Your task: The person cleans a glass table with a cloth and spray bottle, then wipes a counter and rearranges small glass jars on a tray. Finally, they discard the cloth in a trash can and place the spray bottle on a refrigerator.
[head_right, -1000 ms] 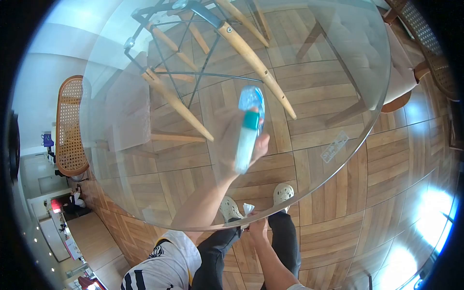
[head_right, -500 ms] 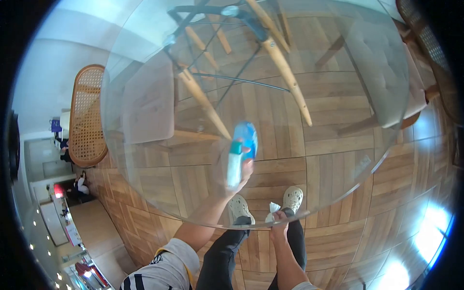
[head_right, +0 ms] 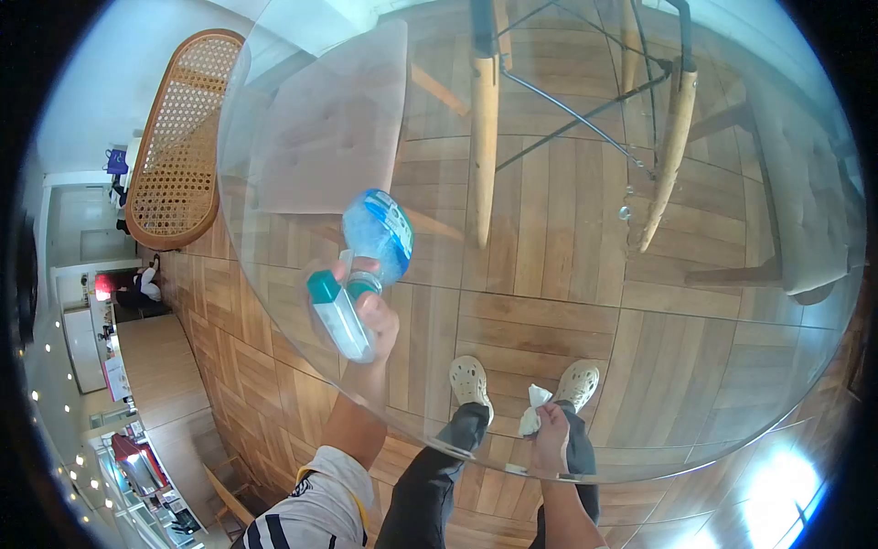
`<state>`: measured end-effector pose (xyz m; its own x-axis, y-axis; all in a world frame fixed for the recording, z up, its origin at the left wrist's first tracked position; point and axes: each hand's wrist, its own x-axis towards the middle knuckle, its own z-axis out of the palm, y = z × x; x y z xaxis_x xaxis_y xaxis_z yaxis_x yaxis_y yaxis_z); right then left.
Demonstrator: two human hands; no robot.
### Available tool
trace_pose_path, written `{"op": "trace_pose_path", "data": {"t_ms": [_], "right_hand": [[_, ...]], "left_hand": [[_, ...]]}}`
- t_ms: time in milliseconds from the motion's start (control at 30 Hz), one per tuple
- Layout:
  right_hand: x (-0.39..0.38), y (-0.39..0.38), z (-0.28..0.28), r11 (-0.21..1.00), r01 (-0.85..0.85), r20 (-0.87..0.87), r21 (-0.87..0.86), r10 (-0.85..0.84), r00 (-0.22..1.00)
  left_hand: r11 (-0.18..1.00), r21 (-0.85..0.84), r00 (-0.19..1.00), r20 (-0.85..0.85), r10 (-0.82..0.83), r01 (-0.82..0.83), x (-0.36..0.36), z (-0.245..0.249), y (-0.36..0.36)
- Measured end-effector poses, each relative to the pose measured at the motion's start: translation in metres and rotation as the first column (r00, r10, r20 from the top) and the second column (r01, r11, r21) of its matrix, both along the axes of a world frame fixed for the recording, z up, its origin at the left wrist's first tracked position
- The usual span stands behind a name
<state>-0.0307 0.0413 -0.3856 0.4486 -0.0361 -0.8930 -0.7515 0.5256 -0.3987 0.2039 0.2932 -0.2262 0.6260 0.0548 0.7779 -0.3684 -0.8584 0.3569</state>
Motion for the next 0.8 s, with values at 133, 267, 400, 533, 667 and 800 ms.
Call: {"op": "trace_pose_path", "data": {"t_ms": [133,267,400,533,667,800], "right_hand": [[0.005,0.003,0.002,0.999,0.032,0.029,-0.027,-0.031,0.999],[-0.001,0.011,0.003,0.997,0.07,0.022,-0.025,-0.069,0.997],[0.005,0.013,0.008,0.998,0.038,0.028,0.052,-0.039,0.999],[0.07,0.014,0.045,0.877,0.326,0.055,0.353,-0.367,0.929],[0.17,0.016,0.11,0.849,0.278,0.408,0.448,-0.472,0.782],[0.207,0.042,0.18,0.811,0.068,0.477,0.581,-0.407,0.779]], "left_hand": [[0.994,0.112,0.99,-0.137,0.027,-0.012,-0.016,0.009,0.01],[0.989,0.133,0.997,-0.054,-0.052,0.058,0.0,0.022,0.014],[1.0,-0.006,0.991,-0.135,-0.022,0.021,-0.004,0.014,0.012],[0.552,-0.807,0.925,-0.347,-0.154,-0.211,-0.088,-0.056,-0.009],[0.844,-0.492,0.834,-0.542,-0.105,-0.214,-0.162,-0.058,-0.037],[0.813,-0.503,0.647,-0.73,-0.219,-0.293,-0.247,-0.059,-0.063]]}}
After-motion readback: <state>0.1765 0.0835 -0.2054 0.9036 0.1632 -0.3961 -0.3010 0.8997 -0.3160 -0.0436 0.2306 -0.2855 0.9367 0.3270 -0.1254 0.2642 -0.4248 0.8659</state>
